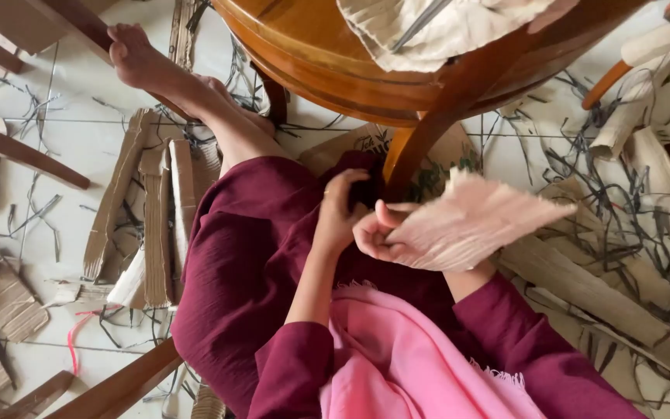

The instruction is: Wrapping a chair leg with cardboard and securing it with twine for protection.

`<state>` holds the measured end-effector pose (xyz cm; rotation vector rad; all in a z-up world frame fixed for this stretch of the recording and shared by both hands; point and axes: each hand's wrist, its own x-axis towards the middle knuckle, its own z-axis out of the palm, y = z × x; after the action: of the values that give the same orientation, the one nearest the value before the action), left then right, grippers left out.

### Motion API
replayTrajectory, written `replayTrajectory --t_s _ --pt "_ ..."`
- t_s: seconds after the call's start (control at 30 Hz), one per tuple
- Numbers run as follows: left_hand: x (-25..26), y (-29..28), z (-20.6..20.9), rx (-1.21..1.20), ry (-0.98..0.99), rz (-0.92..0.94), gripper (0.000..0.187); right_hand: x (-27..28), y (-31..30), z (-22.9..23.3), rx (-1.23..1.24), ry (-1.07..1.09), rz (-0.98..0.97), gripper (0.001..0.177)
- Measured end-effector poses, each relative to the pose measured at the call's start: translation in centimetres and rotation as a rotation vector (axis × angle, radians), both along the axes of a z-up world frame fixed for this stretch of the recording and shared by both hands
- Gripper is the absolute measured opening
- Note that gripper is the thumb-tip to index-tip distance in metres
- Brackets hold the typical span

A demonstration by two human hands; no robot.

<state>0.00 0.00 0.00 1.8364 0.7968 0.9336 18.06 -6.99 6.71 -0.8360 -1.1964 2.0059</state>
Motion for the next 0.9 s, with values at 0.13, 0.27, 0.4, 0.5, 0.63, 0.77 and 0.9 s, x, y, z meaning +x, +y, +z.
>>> replayTrajectory --t_s 0.13,0.27,0.4,0.5,0.63,0.77,0.9 --pt "0.3 0.3 -1.3 -0.208 0.298 -0.192 0.039 1.0 3.4 3.9 0.053 -0.137 0.027 0.064" --pt "0.5 0.4 -1.4 -0.120 0.149 -0.095 0.053 2.4 1.7 2.6 0.037 -0.239 -0.154 0.079" --pt "0.5 0.1 0.2 -0.247 0.058 -0.042 0.041 2.9 -1.1 5.3 0.304 -0.308 -0.221 0.126" --pt "0.8 -0.1 2.4 -0.278 -0.039 0.006 0.036 1.6 -2.1 6.6 0.342 -0.571 -0.381 0.122" --pt "0.3 -0.1 -10.0 -0.340 -0.169 0.083 0.053 -1.3 -1.4 6.8 0.417 -0.771 -0.651 0.057" --pt "-0.9 -1.9 -0.5 -0.315 -0.601 0.107 0.053 -0.7 -1.7 4.9 0.477 -0.613 -0.854 0.041" --pt "-1.6 -1.9 4.6 0.100 -0.566 0.200 0.063 -1.1 -2.9 7.6 0.726 -0.611 -0.851 0.034"
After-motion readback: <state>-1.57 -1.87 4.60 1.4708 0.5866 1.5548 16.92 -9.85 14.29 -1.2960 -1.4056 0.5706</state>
